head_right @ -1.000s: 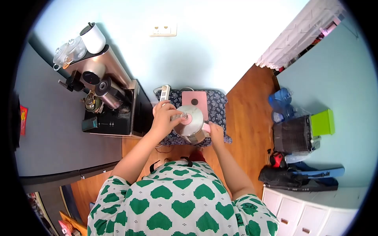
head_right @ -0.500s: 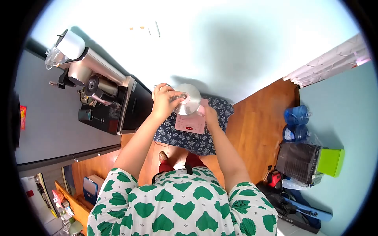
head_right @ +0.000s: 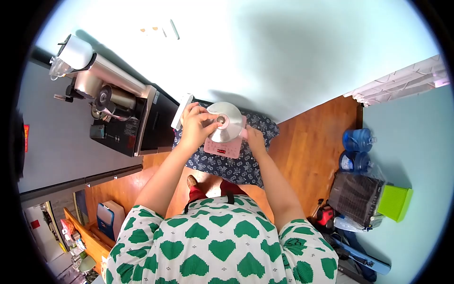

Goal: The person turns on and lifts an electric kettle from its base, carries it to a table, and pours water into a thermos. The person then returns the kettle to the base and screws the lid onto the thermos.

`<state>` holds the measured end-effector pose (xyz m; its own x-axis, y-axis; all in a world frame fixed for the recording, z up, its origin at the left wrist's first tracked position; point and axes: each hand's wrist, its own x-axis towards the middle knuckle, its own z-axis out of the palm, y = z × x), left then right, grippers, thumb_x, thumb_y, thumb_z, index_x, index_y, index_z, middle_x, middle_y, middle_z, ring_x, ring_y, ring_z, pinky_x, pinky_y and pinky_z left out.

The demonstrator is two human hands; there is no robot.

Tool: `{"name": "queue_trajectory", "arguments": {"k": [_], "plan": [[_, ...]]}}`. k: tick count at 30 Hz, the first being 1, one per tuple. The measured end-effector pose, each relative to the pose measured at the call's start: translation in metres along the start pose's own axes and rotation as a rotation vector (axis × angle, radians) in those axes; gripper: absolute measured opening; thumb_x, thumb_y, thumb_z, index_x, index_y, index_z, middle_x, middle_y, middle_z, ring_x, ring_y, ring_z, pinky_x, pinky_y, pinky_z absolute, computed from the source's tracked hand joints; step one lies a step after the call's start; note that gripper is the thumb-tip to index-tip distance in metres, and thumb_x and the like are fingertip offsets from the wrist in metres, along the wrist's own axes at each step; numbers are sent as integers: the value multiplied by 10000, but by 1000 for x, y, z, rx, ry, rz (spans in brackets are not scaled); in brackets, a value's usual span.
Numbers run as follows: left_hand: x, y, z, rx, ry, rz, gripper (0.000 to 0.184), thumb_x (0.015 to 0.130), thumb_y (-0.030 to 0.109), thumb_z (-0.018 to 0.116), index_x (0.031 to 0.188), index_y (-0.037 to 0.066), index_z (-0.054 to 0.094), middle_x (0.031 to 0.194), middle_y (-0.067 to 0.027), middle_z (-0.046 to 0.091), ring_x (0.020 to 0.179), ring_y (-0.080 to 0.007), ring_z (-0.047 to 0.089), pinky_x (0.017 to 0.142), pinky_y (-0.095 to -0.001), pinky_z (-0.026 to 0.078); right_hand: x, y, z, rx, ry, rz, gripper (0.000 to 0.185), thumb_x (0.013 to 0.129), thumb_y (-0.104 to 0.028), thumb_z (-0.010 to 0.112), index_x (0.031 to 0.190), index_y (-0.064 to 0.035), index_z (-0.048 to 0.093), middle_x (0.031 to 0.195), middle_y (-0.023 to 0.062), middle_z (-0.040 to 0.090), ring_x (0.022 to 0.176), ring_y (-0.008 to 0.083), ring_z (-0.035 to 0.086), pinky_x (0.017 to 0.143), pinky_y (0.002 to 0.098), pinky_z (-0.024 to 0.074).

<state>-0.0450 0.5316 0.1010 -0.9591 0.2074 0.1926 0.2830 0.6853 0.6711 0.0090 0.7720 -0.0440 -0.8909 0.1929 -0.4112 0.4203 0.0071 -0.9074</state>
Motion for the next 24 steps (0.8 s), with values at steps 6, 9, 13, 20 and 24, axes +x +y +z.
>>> {"name": "queue_trajectory", "arguments": {"k": [6, 9, 13, 20, 24], "plan": [[-3, -2, -5, -14, 22, 32, 252, 690, 255, 915, 921, 185, 842, 1032, -19, 686, 1312, -357, 486, 1141, -505, 268, -24, -15, 7, -116, 0, -59, 529, 1076, -373, 448, 739, -20, 652, 678, 18, 612, 639, 123, 531, 614, 309, 398], [-6, 0, 0, -26, 36, 26, 249, 691, 251, 914, 916, 175, 839, 1018, -18, 687, 1309, -353, 488, 1140, -501, 267, -20, -11, 4, -134, 1, -89, 544, 1077, -381, 441, 737, -13, 655, 676, 24, 615, 638, 128, 537, 614, 317, 406], [-10, 4, 6, -27, 84, 15, 252, 685, 247, 917, 909, 167, 834, 1007, -19, 683, 1292, -351, 496, 1130, -497, 275, 16, -6, -17, -159, -118, -91, 543, 1074, -379, 451, 739, -10, 667, 668, 30, 624, 628, 128, 541, 615, 315, 415], [-7, 17, 14, -19, 96, 51, 235, 684, 263, 909, 900, 199, 840, 998, -28, 668, 1290, -358, 490, 1127, -508, 278, 32, 4, -32, -153, -167, -81, 565, 1067, -419, 446, 740, -17, 671, 677, 37, 635, 635, 134, 554, 642, 302, 422], [6, 9, 17, -1, 55, 88, 233, 688, 273, 904, 906, 215, 848, 986, -27, 665, 1288, -361, 490, 1125, -508, 278, -2, -1, -13, -136, -42, -14, 594, 1076, -433, 422, 729, -14, 659, 683, 36, 628, 651, 141, 556, 637, 301, 416]]}}
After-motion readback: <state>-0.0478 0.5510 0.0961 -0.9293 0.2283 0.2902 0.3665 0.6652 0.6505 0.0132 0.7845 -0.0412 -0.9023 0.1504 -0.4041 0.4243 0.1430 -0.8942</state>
